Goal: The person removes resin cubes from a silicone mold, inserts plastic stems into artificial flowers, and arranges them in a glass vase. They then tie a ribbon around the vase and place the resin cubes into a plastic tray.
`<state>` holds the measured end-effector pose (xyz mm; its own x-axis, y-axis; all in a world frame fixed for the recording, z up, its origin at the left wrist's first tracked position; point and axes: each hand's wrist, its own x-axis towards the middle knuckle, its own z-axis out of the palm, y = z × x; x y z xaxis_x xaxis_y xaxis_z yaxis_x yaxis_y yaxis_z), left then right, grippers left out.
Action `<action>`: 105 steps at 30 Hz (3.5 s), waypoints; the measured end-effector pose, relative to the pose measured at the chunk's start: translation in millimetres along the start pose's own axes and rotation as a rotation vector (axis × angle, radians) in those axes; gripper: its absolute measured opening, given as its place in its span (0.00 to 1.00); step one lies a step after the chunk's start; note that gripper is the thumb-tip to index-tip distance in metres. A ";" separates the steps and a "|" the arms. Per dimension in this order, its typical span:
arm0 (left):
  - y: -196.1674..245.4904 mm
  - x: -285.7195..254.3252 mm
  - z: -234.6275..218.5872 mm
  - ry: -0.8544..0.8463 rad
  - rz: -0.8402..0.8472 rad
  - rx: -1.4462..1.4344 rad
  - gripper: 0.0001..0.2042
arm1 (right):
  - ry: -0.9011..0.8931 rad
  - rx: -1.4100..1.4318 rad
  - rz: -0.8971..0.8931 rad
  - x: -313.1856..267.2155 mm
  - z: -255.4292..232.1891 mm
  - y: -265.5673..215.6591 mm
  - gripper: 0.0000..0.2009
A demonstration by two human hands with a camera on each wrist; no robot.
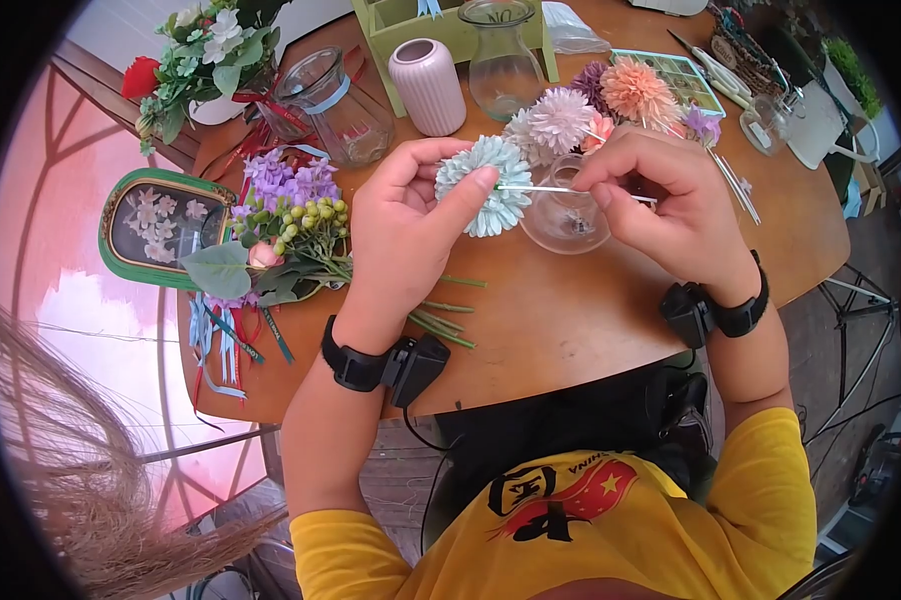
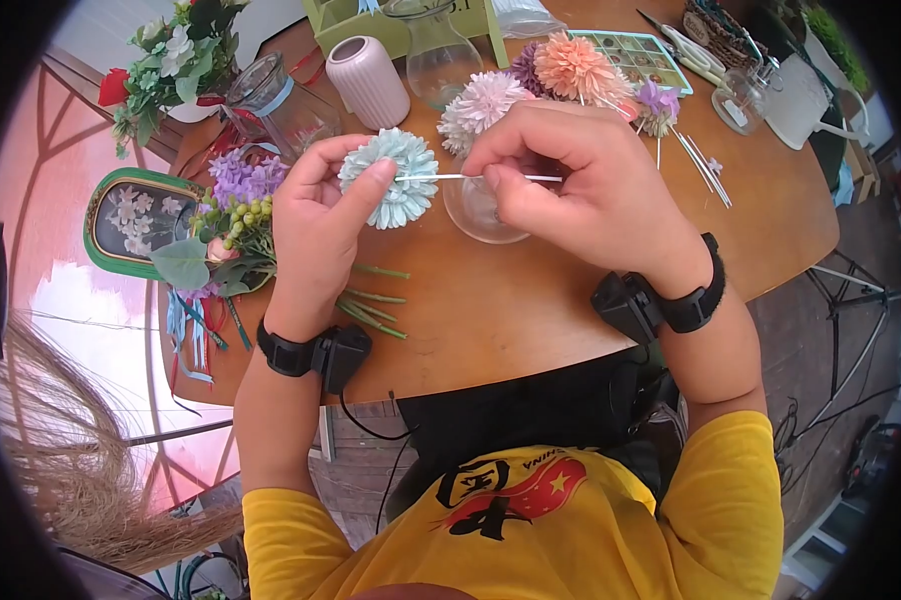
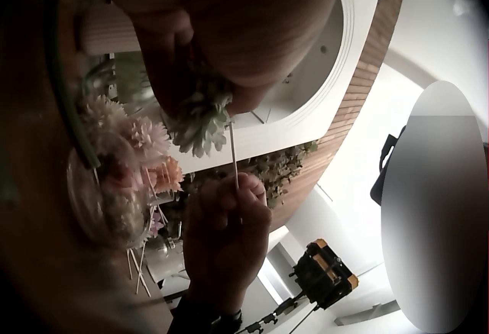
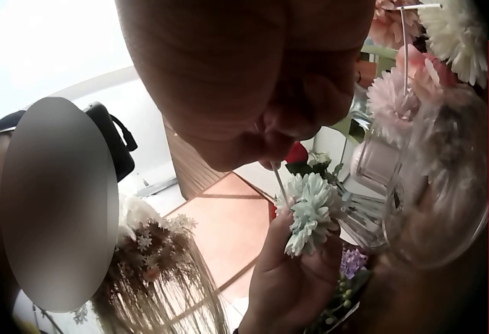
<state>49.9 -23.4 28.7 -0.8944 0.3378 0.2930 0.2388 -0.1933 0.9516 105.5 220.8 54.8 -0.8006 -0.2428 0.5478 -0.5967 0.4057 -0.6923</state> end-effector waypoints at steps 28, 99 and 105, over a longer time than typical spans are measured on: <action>3.2 -3.6 -0.5 -0.100 0.044 -0.035 0.17 | 0.005 -0.163 -0.131 4.2 0.0 3.4 0.07; -3.0 -5.9 2.9 -0.133 -0.125 0.456 0.10 | 0.316 -0.313 0.296 10.0 -28.6 40.9 0.13; 0.0 -7.1 -2.2 -0.291 -0.197 0.646 0.10 | 0.392 -0.207 0.256 11.1 -26.1 43.9 0.12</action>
<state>55.5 -27.8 26.5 -0.8284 0.5588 0.0379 0.3394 0.4469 0.8277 71.8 259.0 42.7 -0.8158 0.2196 0.5351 -0.3289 0.5849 -0.7414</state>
